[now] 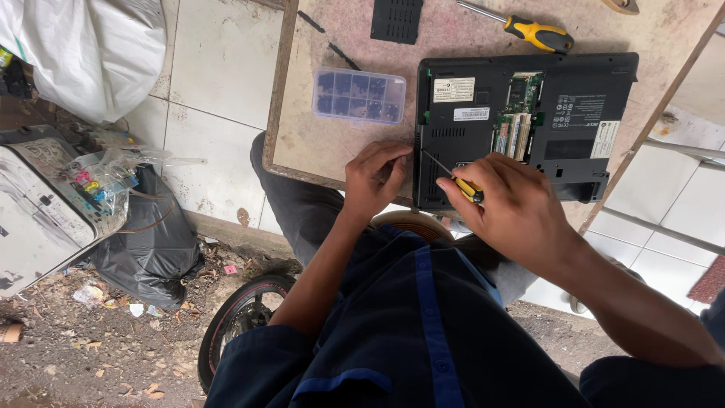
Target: The person uses a screwdriver to remove multiple screws from the bottom cover of a laptop. They place the screws into a small plastic compartment box. Finally, they lift off the bottom cover to reveal the internal components.
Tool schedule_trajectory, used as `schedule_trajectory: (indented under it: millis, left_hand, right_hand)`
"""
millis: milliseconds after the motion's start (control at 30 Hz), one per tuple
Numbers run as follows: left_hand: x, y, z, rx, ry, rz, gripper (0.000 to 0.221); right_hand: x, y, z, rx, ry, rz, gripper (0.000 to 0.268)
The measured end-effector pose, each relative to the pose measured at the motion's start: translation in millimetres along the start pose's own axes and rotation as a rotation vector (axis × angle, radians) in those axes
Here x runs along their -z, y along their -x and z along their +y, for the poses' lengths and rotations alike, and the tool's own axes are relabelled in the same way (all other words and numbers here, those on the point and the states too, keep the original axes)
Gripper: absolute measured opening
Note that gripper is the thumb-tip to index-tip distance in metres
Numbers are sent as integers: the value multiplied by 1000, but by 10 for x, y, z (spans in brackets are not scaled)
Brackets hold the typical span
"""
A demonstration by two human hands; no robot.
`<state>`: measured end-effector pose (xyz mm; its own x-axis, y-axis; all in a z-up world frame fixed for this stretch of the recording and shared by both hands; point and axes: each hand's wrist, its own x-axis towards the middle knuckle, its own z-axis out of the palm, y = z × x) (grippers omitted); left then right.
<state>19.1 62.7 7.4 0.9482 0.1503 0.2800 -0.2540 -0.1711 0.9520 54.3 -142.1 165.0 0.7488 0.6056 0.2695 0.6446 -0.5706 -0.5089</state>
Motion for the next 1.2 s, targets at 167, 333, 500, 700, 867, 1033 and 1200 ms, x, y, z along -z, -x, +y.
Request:
schedule_trajectory:
  millis: [167,333,500,700,867,1033,1200]
  left_hand:
    - [46,-171,224,-15,99,-106,26]
    - [147,-563,593,-125,129,-368,33]
    - [215,-803,634,-183,18,-614,25]
    - [183,-748,315,-402,-104,-623,26]
    - [175,-844,463,-378,-91,-688,14]
    - [178,-956,580,-381,-54,-779,25]
    - [198,-931,473,-411,-84,-696,13]
  right_hand:
    - [4,-162,-6,-53,-30,-52,16]
    - [189,-424,-77,-41,-151,-173,13]
    - [353,-593,-11,-84,-186,-464,12]
    - [618,-567,37,20,-64,-380,48]
    - [731,-604,-142,77,-71,-361,19]
    - [761,-636,-86,186,34,-506,8]
    - [769,-695,-174,149,236,-438,39]
